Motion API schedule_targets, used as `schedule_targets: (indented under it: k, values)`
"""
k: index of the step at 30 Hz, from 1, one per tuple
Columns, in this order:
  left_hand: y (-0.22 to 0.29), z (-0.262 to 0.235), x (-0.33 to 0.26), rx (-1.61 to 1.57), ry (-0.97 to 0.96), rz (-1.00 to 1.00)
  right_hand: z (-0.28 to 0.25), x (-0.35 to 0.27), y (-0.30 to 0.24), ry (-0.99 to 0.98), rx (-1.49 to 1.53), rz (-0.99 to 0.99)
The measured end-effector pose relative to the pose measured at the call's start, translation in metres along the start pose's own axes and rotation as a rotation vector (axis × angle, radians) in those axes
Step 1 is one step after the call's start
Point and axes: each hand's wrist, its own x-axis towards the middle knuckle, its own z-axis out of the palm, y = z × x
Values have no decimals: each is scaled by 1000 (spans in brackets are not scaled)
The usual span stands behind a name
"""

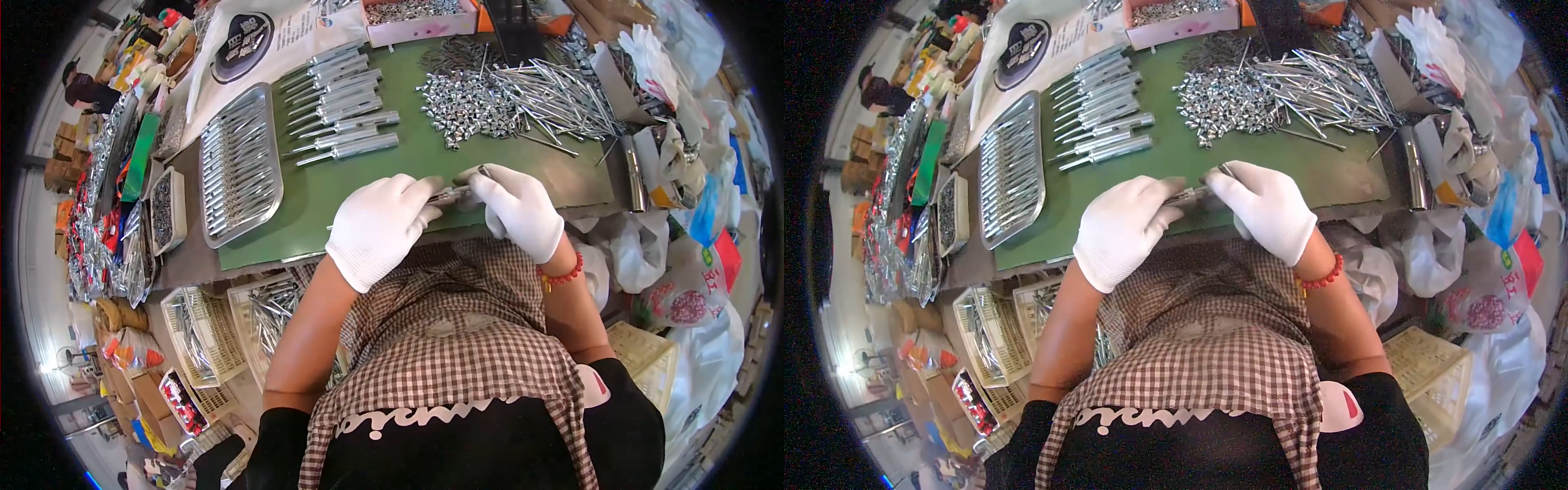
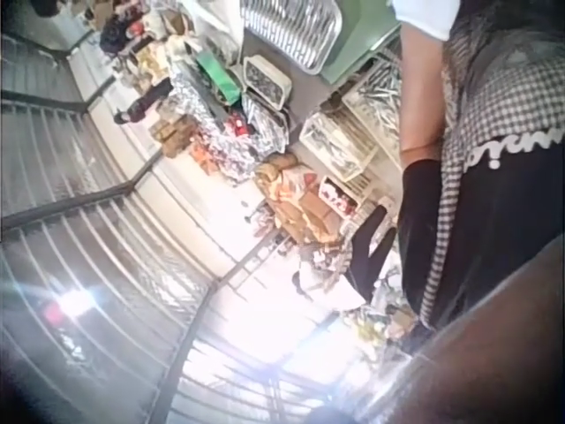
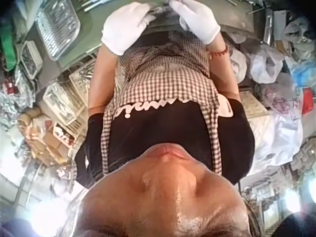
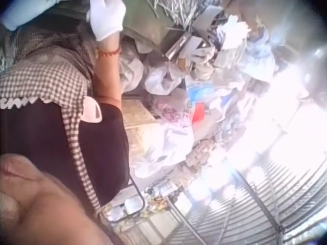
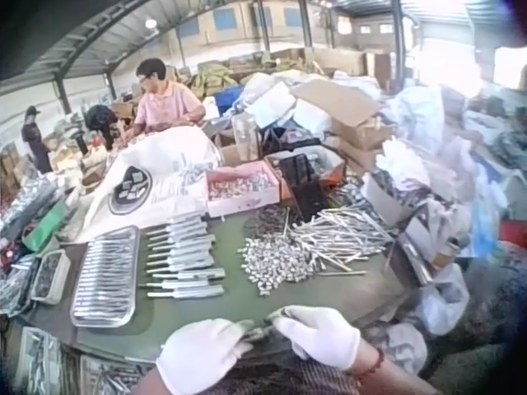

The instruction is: The recorder is assembling small metal shafts and plastic/metal fittings at a workbench.

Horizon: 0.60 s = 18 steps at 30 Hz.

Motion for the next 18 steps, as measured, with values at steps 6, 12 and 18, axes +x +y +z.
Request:
schedule_targets:
  k: [6,12,18]
  values:
    - [4,5,1,-44,0,-72,-4,4,10,40,-204,-101]
    - [10,6,-1,1,48,-81,-15,10,14,100,-386,-238]
    - [20,17,-3,132,-47,-203,-45,75,2,389,-938,-512]
